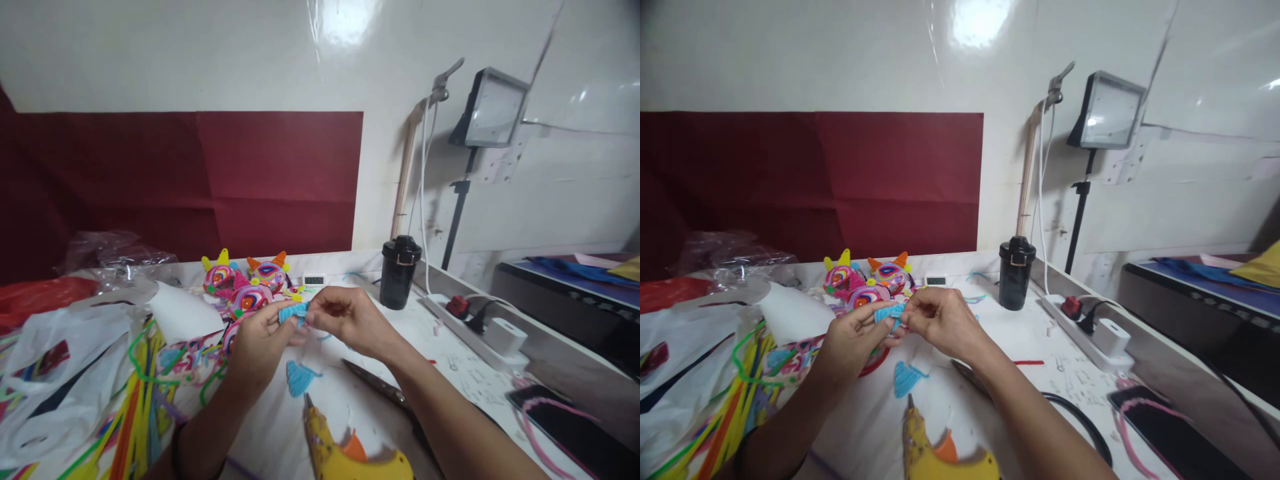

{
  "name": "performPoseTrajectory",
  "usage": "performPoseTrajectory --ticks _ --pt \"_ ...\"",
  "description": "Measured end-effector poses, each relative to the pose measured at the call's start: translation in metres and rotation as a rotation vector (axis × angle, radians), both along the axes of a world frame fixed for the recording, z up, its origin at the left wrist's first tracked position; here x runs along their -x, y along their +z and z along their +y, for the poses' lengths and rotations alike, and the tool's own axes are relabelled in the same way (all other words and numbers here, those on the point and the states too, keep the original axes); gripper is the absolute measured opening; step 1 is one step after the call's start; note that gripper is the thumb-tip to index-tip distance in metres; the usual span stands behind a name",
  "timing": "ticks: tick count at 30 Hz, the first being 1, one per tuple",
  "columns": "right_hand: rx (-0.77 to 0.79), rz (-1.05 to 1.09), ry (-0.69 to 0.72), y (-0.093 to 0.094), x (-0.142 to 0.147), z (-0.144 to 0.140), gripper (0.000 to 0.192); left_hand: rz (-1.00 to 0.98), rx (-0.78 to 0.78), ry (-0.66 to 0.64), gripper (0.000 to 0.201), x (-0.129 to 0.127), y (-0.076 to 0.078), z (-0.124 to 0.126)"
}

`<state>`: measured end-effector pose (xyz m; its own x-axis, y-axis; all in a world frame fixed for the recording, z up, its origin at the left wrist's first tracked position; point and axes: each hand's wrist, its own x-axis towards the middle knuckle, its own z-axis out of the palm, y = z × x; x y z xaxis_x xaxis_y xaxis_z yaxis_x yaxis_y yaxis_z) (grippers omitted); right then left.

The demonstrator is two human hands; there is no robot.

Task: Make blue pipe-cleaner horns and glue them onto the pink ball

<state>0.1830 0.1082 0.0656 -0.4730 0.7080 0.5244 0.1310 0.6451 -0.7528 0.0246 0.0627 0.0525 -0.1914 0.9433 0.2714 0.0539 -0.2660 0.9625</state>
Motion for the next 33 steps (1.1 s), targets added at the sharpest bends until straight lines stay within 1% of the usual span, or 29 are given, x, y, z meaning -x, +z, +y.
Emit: performPoseTrajectory --ticks 6,15,20,25,30,33 --pt "-0.018 -0.018 -0.057 0.002 0.003 -0.002 0.005 0.002 -0.006 0.002 0.027 0.0 -0.002 0.0" --pt "-0.036 -0.075 -0.12 0.008 0.002 -0.01 0.005 0.003 0.003 0.027 0.024 -0.004 0.003 -0.004" --pt "-0.089 -0.109 -0.16 0.011 0.002 -0.012 0.004 0.023 0.004 0.035 0.023 -0.005 0.004 -0.005" --pt "-0.137 -0.134 -0.176 0.01 0.001 -0.011 0.006 0.054 -0.005 0.031 0.022 -0.004 0.003 -0.005" --pt "-0.14 -0.157 -0.197 0.011 0.001 -0.011 0.008 0.075 0.005 0.058 0.024 -0.005 0.004 -0.007" --pt "-0.147 -0.174 -0.2 0.01 0.001 -0.011 0.008 0.096 -0.001 0.052 0.025 -0.006 0.004 -0.007"
